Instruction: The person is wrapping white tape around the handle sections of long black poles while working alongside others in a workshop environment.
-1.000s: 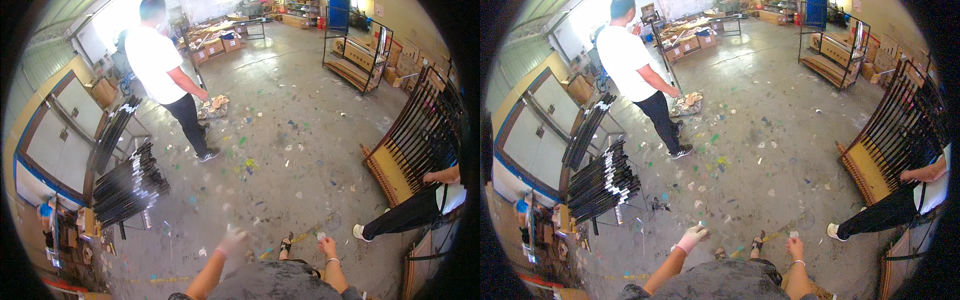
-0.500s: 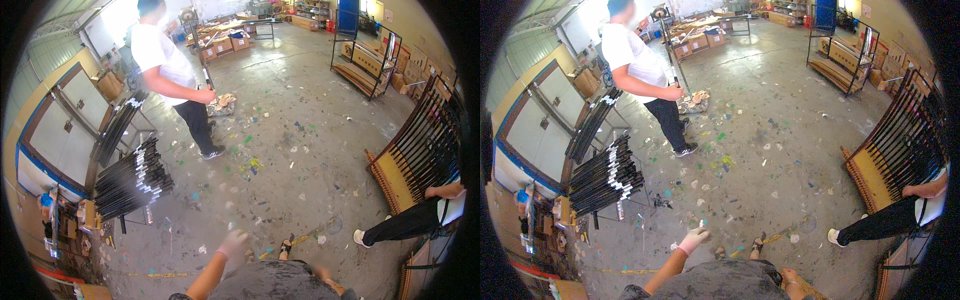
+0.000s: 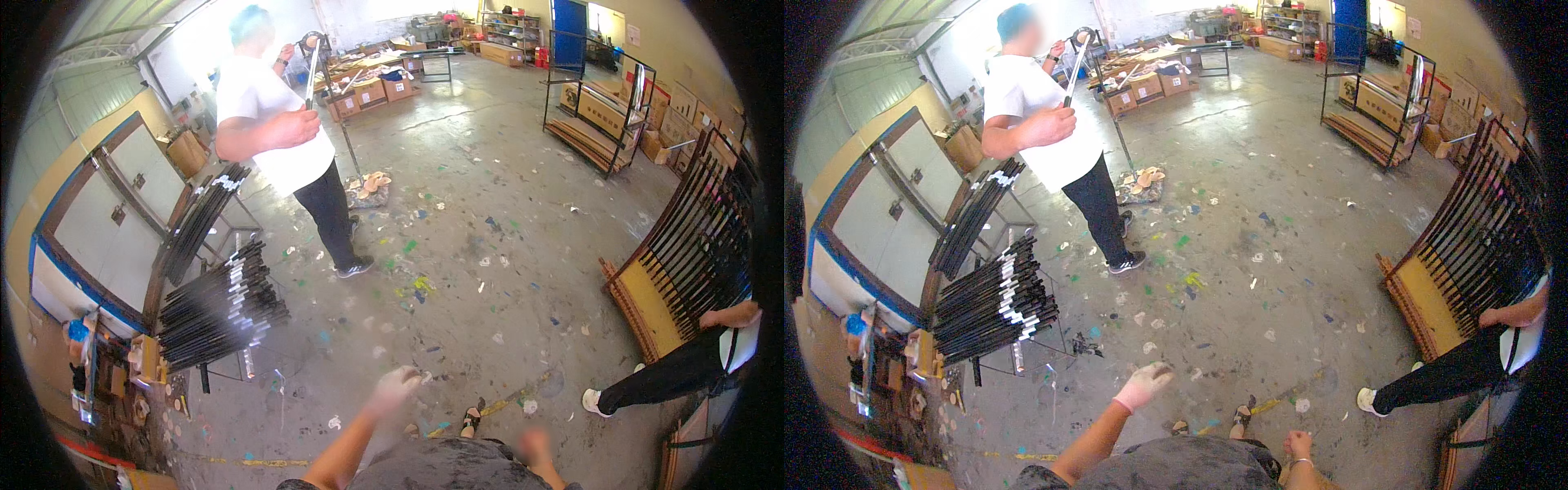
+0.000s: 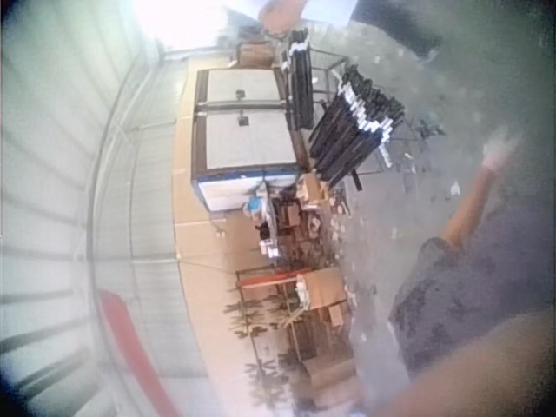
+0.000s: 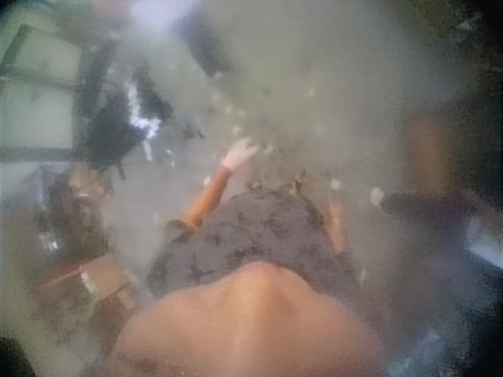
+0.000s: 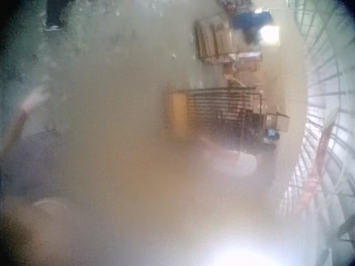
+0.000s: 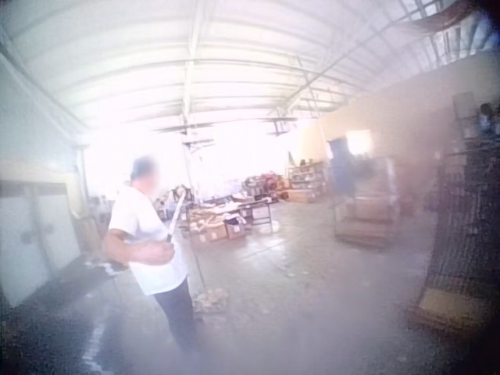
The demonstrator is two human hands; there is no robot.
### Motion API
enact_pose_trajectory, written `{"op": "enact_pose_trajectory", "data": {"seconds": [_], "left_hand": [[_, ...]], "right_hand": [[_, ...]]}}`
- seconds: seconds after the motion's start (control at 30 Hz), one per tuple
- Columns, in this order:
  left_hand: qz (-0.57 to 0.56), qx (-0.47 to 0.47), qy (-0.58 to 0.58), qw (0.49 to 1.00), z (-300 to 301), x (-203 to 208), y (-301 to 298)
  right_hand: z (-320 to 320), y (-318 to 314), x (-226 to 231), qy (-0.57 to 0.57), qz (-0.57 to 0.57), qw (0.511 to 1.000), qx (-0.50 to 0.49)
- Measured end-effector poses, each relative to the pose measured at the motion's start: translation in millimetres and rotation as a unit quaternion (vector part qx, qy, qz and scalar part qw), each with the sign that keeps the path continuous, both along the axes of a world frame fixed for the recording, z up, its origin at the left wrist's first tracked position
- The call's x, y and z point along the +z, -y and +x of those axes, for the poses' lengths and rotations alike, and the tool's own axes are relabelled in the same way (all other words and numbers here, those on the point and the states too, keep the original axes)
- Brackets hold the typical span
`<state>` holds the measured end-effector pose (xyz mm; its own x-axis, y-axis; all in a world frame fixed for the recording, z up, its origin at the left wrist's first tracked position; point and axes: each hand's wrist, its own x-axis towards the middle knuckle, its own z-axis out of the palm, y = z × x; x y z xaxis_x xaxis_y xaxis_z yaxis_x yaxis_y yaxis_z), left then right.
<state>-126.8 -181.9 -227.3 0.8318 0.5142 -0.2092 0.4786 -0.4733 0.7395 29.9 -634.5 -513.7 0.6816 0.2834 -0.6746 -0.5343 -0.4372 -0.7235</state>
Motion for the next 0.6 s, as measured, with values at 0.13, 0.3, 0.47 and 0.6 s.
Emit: {"op": "enact_pose_trajectory", "data": {"seconds": [0.13, 0.3, 0.47, 0.6], "left_hand": [[0.054, 0.035, 0.039, 0.997, 19, 37, -18], [0.293, 0.032, 0.132, 0.946, 52, 122, -50], [0.594, 0.091, 0.118, 0.790, 95, 200, -134], [0.683, 0.054, -0.002, 0.729, 133, 215, -184]], "right_hand": [[-4, 5, -1, 0.137, -0.120, 0.970, 0.163], [-31, 34, -35, 0.494, -0.280, 0.729, 0.384], [-19, 63, -56, 0.397, -0.235, 0.773, 0.435], [-24, 43, -8, 0.357, -0.272, 0.759, 0.471]]}}
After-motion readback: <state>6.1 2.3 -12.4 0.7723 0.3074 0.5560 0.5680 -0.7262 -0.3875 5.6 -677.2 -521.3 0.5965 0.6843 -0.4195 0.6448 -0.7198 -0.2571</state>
